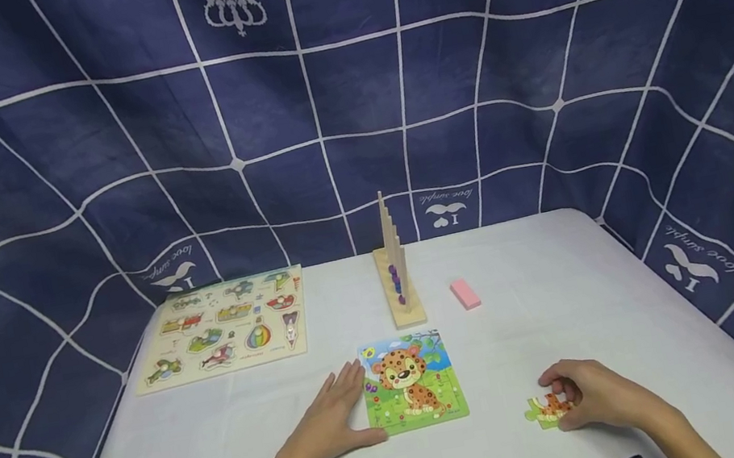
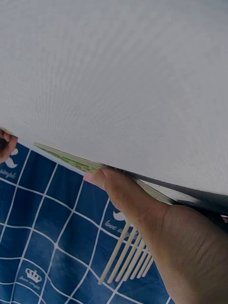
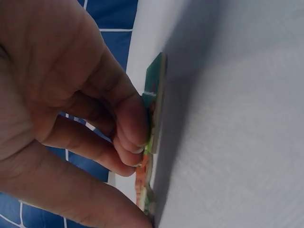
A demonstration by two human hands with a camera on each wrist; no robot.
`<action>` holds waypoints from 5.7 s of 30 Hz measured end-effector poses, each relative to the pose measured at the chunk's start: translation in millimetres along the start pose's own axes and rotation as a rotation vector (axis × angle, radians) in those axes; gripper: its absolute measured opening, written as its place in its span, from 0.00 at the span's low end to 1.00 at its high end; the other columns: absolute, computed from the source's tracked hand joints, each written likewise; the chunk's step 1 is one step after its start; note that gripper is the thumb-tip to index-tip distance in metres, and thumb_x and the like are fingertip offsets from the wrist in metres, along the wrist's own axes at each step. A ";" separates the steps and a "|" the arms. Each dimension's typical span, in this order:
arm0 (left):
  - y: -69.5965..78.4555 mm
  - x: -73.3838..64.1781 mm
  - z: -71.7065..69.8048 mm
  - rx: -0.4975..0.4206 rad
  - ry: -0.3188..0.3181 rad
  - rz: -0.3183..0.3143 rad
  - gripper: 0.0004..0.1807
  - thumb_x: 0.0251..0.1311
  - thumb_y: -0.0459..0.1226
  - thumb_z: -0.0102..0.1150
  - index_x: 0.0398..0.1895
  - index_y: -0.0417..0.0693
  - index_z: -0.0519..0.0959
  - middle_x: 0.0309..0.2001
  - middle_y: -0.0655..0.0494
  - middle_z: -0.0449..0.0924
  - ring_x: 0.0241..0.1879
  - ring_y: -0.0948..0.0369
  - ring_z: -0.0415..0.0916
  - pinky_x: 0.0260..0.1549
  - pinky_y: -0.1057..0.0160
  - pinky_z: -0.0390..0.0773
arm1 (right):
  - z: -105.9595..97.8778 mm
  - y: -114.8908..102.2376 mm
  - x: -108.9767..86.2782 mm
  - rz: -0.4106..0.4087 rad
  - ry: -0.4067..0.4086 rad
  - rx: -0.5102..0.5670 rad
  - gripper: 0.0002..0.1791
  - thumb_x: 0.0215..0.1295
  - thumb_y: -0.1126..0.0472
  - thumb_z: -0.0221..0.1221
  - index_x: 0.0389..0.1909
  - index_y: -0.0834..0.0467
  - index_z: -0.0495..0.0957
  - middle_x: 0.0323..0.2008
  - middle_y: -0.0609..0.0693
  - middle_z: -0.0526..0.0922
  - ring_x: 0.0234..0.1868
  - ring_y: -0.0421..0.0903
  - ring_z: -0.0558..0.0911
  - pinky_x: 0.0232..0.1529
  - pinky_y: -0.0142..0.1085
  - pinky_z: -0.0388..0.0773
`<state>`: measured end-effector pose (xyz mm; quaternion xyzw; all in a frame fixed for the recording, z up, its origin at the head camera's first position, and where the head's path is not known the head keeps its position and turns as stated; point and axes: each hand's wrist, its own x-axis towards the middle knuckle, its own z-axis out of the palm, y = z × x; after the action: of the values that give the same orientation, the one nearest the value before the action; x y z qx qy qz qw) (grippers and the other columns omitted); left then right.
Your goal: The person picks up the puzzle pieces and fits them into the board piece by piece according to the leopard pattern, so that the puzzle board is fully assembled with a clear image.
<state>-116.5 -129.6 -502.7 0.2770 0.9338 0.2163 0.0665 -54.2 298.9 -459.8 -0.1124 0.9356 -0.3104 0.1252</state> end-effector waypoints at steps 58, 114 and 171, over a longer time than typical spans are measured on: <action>1.6 -1.1 -2.3 0.004 0.002 0.001 0.63 0.44 0.73 0.58 0.75 0.40 0.55 0.77 0.47 0.50 0.77 0.50 0.49 0.76 0.47 0.48 | -2.0 1.7 0.7 -0.071 0.017 0.092 0.19 0.43 0.55 0.76 0.36 0.56 0.81 0.25 0.43 0.77 0.25 0.30 0.72 0.24 0.27 0.74; 4.7 -2.1 -4.6 -0.012 0.005 0.007 0.62 0.45 0.72 0.59 0.74 0.40 0.56 0.77 0.47 0.50 0.77 0.50 0.49 0.76 0.46 0.49 | 67.4 -118.2 109.6 -0.259 -0.099 -0.047 0.19 0.40 0.57 0.77 0.35 0.56 0.83 0.23 0.39 0.77 0.24 0.32 0.71 0.25 0.25 0.72; 2.0 -1.3 -2.9 -0.012 -0.007 0.008 0.62 0.46 0.72 0.58 0.75 0.40 0.55 0.77 0.46 0.50 0.77 0.50 0.48 0.76 0.46 0.48 | 75.6 -123.0 115.5 -0.362 -0.141 -0.039 0.15 0.45 0.66 0.69 0.38 0.53 0.86 0.27 0.39 0.79 0.26 0.31 0.71 0.27 0.23 0.73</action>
<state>-115.2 -129.9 -499.2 0.2811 0.9312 0.2211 0.0704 -123.8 127.7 -462.6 -0.3027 0.8949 -0.3008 0.1304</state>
